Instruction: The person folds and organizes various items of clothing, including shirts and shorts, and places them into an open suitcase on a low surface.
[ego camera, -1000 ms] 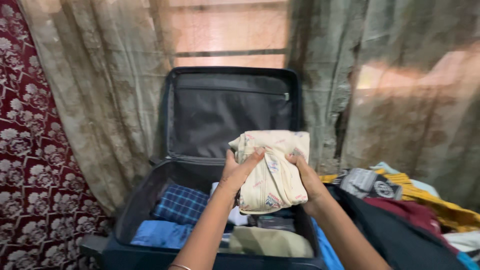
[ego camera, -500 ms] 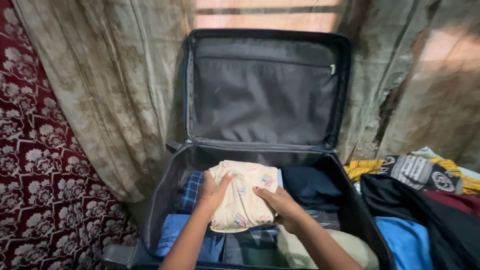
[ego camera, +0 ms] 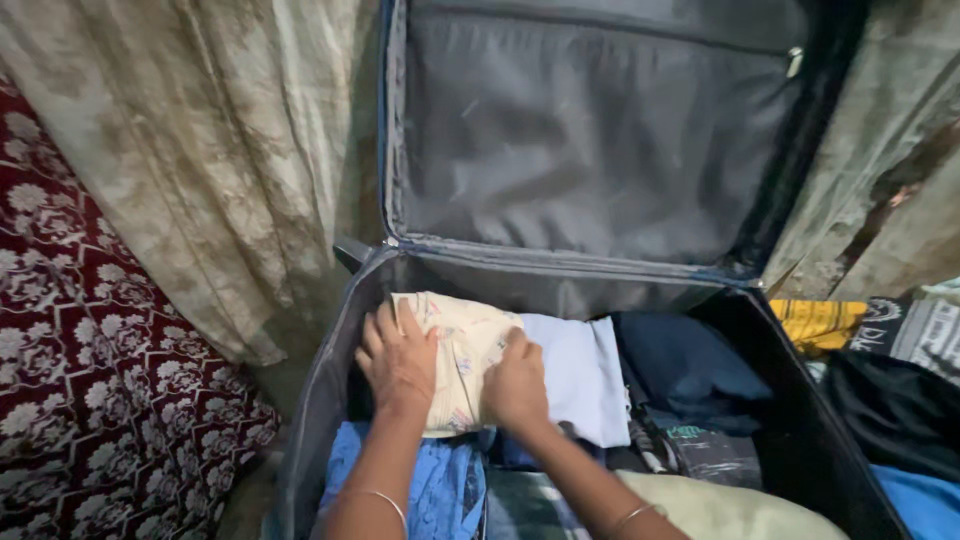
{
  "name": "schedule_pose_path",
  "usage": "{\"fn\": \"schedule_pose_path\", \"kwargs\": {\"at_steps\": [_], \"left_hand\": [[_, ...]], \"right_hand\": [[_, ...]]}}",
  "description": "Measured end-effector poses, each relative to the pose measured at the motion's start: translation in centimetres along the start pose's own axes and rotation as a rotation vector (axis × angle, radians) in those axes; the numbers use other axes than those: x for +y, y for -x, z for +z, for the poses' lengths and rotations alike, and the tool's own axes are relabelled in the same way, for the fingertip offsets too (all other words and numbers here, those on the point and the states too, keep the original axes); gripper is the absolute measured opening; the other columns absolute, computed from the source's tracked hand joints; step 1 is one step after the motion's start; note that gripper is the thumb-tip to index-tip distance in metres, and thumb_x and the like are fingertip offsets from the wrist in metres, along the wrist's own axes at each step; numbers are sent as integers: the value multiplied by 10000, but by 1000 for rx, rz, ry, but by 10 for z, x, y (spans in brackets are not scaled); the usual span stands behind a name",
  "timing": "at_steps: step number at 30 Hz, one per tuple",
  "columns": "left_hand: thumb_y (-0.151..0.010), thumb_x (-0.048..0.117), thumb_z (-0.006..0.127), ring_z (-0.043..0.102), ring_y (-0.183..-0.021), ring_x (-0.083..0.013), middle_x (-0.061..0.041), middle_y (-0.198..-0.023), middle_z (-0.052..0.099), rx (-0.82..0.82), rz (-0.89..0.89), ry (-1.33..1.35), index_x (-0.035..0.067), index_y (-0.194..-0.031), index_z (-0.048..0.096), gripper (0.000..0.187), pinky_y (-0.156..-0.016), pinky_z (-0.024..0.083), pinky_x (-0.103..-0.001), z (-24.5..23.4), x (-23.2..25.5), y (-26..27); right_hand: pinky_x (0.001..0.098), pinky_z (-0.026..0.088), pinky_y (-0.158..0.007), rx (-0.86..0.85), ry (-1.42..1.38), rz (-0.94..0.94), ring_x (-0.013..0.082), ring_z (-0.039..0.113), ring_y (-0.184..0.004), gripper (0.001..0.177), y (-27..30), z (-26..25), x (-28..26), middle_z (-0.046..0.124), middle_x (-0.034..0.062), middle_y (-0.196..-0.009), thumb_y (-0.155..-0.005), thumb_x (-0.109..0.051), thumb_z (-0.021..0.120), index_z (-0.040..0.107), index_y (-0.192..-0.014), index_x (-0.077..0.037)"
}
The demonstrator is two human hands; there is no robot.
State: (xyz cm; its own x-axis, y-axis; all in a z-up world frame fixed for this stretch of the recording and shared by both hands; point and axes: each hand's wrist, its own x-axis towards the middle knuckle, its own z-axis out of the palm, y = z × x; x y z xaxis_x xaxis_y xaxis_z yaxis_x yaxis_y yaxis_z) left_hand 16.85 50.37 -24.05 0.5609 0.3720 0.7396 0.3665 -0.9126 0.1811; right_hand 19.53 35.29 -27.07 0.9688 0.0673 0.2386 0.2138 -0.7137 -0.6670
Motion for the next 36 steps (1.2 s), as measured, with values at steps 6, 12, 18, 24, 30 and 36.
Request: {"fn": "schedule_pose_path", "kwargs": {"at_steps": [6, 12, 18, 24, 30, 36], "left_hand": [[-974, 288, 527, 576, -1286, -280, -144, -1350, 630, -217, 186, 180, 79, -1350, 553, 430, -1076, 432, -429, 48, -18, 14], [-971, 261, 515, 569, -1299, -290, -159, -1363, 618, -438, 110, 213, 64, -1397, 527, 470, -1066, 439, -432, 71, -18, 13], [-1018, 288, 479, 588, -1268, -323, -147, -1405, 601, -546, -7, 277, 109, -1429, 517, 450, -1068, 462, -435, 66, -20, 2], [-1024, 403, 466, 544, -1342, -337, -124, -1515, 525, -721, -105, 195, 130, -1551, 390, 599, -1120, 436, -447, 39, -11, 0], [-988, 514, 412, 95, -1567, -204, -23, -1714, 38, -986, -60, 8, 173, -1630, -8, 840, -1233, 125, -514, 4, -20, 26], [-979, 346, 434, 113, -1563, -244, -93, -1710, 105, -829, -273, 17, 96, -1616, 179, 730, -1226, 101, -512, 13, 2, 47]], "right_hand": [[527, 241, -1145, 79, 337, -333, 352, 301, -1454, 610, 1, -7, -27, 385, 214, -1559, -931, -331, 487, 421, -1467, -47], [530, 83, -1235, -314, 445, -210, 269, 211, -1540, 707, -30, 4, 7, 312, 137, -1628, -1028, -478, 241, 264, -1578, -34], [540, 96, -1214, -402, 401, -245, 308, 198, -1540, 758, -8, 2, 13, 235, 178, -1661, -1051, -515, 249, 172, -1592, 9], [496, 111, -1228, -511, 424, -261, 287, 192, -1538, 802, 12, -17, 14, 184, 168, -1677, -1037, -535, 277, 62, -1615, -23], [479, 136, -1220, -558, 447, -265, 239, 224, -1542, 795, 5, -21, 24, 258, 133, -1658, -1005, -530, 372, 112, -1604, -76], [461, 448, -1071, -509, 35, -321, 325, 635, -1218, 567, 3, -45, 59, 677, 190, -1277, -968, -443, 563, 566, -1397, -72]]}}
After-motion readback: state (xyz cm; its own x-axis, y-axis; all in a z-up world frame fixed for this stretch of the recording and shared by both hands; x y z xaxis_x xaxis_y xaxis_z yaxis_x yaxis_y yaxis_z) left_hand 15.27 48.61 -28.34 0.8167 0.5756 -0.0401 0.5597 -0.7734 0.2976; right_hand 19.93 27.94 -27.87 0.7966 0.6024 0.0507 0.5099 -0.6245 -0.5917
